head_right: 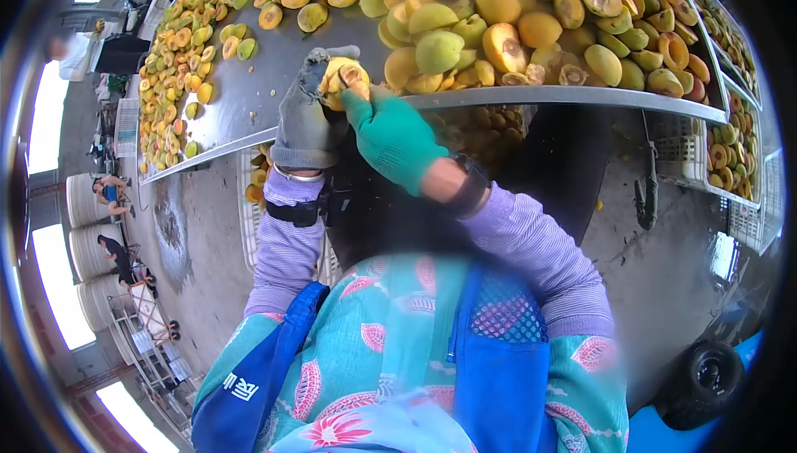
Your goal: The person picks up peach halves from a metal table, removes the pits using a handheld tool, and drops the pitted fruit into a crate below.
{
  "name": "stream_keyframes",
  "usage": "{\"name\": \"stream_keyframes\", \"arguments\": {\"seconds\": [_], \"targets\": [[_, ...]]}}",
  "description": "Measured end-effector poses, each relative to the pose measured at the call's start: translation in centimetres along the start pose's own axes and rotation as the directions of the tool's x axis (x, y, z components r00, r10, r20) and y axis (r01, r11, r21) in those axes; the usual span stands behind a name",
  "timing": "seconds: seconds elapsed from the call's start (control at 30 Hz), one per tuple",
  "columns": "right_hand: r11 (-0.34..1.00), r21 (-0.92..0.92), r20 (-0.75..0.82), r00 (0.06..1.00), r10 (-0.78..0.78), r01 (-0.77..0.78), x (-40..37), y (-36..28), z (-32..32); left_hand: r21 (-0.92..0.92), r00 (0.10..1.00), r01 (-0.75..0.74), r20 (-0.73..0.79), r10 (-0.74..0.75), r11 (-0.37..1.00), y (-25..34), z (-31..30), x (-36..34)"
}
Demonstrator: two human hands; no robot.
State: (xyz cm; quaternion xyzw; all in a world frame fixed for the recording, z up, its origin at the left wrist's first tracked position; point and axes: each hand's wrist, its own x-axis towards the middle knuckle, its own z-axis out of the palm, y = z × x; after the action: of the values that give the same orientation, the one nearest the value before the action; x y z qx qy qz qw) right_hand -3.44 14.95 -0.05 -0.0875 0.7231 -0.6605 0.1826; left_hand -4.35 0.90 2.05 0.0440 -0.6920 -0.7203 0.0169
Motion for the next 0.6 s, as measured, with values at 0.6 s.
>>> {"name": "stream_keyframes", "arguments": {"seconds": [0.6], "targets": [[0.960, 0.277, 0.037, 0.998, 0.040, -0.049, -3.1, -0.7, 0.6, 0.069, 0.903, -0.295, -0.306, 0.301, 0.953, -1.3, 3.4, -1.4]]}}
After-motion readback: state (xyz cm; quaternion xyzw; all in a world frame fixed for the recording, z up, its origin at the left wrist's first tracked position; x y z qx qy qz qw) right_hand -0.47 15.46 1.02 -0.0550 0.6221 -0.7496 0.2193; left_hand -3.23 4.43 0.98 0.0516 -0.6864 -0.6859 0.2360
